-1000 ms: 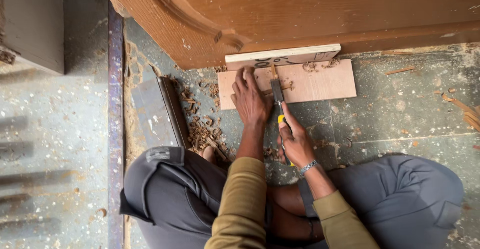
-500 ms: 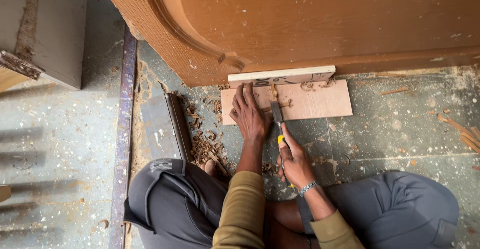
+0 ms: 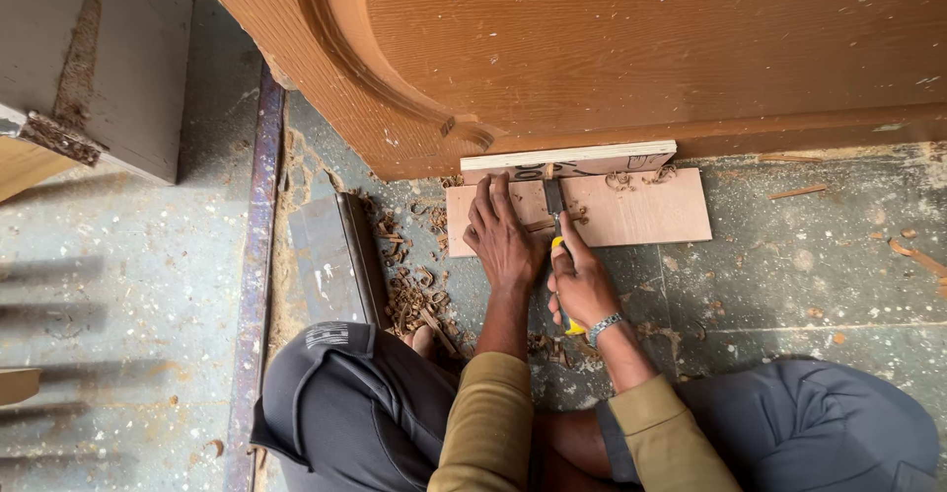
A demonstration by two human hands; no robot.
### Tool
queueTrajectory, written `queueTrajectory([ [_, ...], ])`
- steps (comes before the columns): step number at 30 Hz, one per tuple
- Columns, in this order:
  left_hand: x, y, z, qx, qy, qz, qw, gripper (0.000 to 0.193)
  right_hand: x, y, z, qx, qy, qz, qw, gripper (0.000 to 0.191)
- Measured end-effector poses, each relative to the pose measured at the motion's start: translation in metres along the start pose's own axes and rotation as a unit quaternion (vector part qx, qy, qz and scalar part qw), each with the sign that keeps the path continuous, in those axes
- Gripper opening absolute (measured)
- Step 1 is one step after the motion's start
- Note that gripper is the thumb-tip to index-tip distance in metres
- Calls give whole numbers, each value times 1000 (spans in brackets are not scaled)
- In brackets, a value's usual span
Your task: The person chisels a small piece of wood positioned against a door frame while sitting on the floor.
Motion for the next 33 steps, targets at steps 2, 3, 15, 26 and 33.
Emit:
queueTrajectory([
  [2, -1, 0, -7, 22, -9, -6, 1000, 117, 6, 9, 6, 29, -46, 159, 986, 61],
  [3, -1, 0, -6, 26, -19, -10, 999, 118, 9, 13, 6, 65, -67, 290, 953, 62],
  [15, -7, 5, -21, -173, 9, 37, 984, 31, 30, 21, -29, 49, -1, 257, 965, 62],
  [26, -14, -4, -21, -96, -16, 30, 995, 29, 29, 20, -62, -2, -19, 128, 992, 60],
  [33, -10, -19, -15, -53, -20, 43, 997, 56, 17, 24, -72, -17, -33, 86, 996, 61],
])
Point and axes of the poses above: each hand's wrist, its own z-axis towards the middle knuckle, its own x-axis out of the back of the hand, y = z × x, the point moved 3 cm from there along z, towards the middle knuckle, and after that the axes turned 7 degrees about -z, right-handed, at the moved point
